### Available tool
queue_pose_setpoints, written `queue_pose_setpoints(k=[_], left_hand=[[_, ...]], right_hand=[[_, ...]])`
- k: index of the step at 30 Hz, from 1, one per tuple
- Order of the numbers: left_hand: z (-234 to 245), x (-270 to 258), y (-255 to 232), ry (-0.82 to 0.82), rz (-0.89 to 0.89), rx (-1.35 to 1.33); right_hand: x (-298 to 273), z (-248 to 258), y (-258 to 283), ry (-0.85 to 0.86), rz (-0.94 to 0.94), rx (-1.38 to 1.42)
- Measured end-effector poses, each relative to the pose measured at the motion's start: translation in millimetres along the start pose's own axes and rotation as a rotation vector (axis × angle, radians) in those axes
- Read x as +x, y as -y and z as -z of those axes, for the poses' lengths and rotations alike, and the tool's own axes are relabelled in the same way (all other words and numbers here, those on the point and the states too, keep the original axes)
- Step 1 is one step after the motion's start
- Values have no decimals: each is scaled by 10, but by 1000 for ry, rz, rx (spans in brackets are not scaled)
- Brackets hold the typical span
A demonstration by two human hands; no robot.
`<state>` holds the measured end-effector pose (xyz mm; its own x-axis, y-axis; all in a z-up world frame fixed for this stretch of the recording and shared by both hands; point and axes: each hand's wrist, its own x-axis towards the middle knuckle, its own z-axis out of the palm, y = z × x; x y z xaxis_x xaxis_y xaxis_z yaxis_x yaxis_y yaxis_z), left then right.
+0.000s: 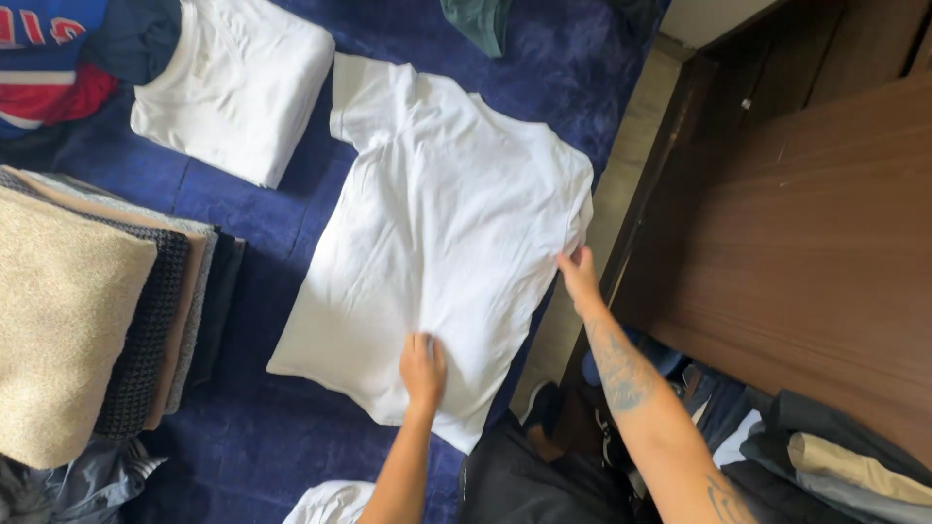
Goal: The person is folding white t-shirts on a bed.
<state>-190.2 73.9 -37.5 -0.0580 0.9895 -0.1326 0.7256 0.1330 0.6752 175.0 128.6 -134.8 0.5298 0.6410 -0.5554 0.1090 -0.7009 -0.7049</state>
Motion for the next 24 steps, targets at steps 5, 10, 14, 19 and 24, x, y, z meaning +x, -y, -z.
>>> queue_pose_setpoints(k=[5, 10, 14, 19, 24], left_hand=[[262, -1220, 263, 51, 347, 150], [33, -1839, 322, -83, 928, 101], [-517, -2112, 644, -237, 1168, -357], [-499, -1931, 306, -364, 1156, -666], [-440, -2018, -256, -635, 1129, -755]], right_hand=[[614, 216, 209, 27, -58, 307], [1013, 410, 382, 33, 187, -3], [1016, 341, 691, 126, 220, -122], [1307, 504, 647, 89, 172, 7], [1169, 1218, 1394, 116, 396, 50]])
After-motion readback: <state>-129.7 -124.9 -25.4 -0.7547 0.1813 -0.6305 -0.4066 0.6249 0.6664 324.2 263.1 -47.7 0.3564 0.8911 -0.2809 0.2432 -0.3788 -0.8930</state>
